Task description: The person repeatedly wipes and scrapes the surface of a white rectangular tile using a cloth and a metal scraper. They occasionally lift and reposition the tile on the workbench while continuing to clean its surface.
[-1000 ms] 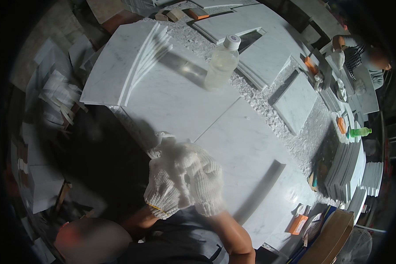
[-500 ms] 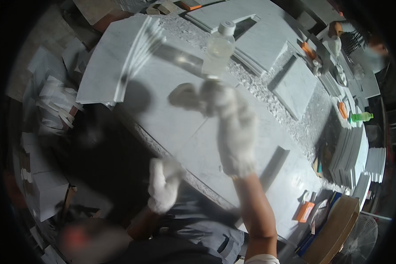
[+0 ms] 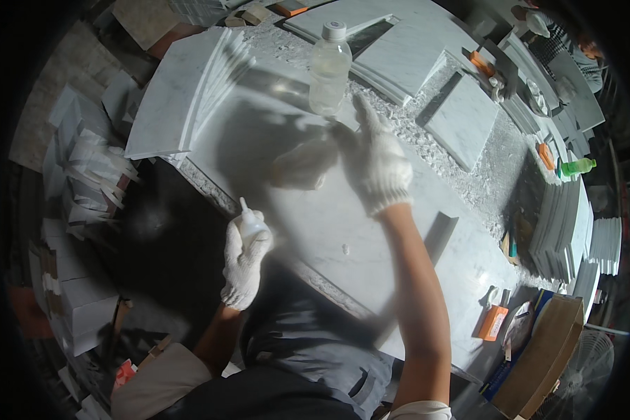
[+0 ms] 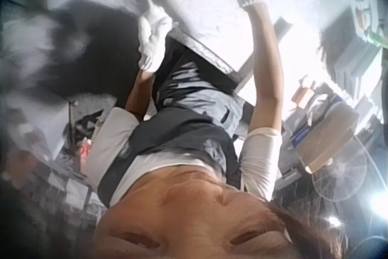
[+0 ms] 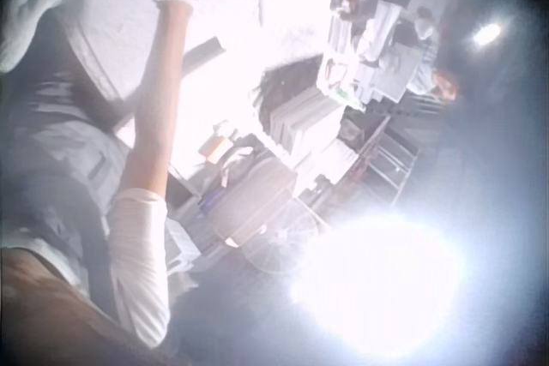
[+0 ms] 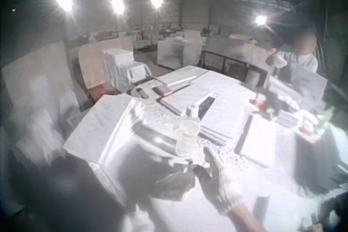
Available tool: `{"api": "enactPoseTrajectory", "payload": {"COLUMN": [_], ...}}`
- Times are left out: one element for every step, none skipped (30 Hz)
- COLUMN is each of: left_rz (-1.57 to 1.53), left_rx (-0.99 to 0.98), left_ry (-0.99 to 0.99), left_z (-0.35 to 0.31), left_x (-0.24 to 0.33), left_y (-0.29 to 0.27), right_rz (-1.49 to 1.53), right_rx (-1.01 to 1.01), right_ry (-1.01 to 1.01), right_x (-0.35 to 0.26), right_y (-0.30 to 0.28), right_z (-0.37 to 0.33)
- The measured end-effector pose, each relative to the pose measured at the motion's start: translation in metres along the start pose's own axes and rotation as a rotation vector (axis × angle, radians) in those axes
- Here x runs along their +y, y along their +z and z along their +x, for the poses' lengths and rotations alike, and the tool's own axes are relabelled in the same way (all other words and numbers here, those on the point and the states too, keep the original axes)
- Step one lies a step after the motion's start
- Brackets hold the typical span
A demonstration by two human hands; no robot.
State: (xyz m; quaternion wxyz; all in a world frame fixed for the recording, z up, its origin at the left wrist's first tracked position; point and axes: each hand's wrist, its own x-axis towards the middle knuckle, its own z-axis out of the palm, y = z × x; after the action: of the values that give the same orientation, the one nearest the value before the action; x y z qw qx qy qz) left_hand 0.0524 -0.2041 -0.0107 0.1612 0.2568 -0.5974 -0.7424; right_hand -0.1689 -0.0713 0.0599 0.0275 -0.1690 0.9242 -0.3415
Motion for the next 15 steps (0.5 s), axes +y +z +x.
{"api": "enactPoseTrajectory", "payload": {"left_rz": [-0.008,-0.018,-0.025,-0.101,-0.105,-0.13,-0.134,-0.125,-0.136,-0.148,-0.121,-0.096,-0.11,-0.081,-0.094], "left_rx": [-0.012,-0.026,-0.012,-0.052,-0.069,-0.084,-0.086,-0.103,-0.111,-0.114,-0.122,-0.122,-0.118,-0.115,-0.11], "left_ry": [0.001,0.032,-0.028,-0.034,-0.016,-0.005,-0.021,-0.008,-0.003,0.006,0.015,0.029,0.047,0.054,0.071], "left_z": [-0.001,-0.002,-0.003,-0.003,-0.005,-0.006,-0.008,-0.01,-0.012,-0.013,-0.015,-0.017,-0.019,-0.021,-0.022], "left_x": [0.0,0.0,0.0,-0.001,-0.002,-0.003,-0.004,-0.005,-0.006,-0.006,-0.005,-0.004,-0.002,0.0,0.003], "left_y": [0.0,-0.001,-0.001,0.0,0.002,0.004,0.007,0.01,0.012,0.014,0.016,0.016,0.017,0.017,0.016], "right_rz": [-0.023,-0.077,-0.091,-0.134,-0.222,-0.32,-0.401,-0.412,-0.41,-0.408,-0.415,-0.437,-0.429,-0.41,-0.444], "right_rx": [0.057,0.056,0.085,0.073,0.031,-0.037,-0.075,-0.116,-0.126,-0.136,-0.063,0.025,0.148,0.283,0.207], "right_ry": [-0.04,-0.007,-0.116,-0.061,-0.04,0.064,0.119,0.153,0.133,0.108,0.096,0.116,0.056,-0.032,0.051], "right_x": [0.009,0.019,0.029,0.038,0.045,0.052,0.058,0.064,0.068,0.074,0.08,0.086,0.092,0.097,0.1], "right_y": [-0.005,-0.011,-0.019,-0.025,-0.03,-0.035,-0.039,-0.04,-0.04,-0.04,-0.04,-0.041,-0.043,-0.044,-0.045], "right_z": [-0.007,-0.012,-0.021,-0.031,-0.038,-0.045,-0.052,-0.058,-0.064,-0.069,-0.073,-0.079,-0.088,-0.096,-0.108]}}
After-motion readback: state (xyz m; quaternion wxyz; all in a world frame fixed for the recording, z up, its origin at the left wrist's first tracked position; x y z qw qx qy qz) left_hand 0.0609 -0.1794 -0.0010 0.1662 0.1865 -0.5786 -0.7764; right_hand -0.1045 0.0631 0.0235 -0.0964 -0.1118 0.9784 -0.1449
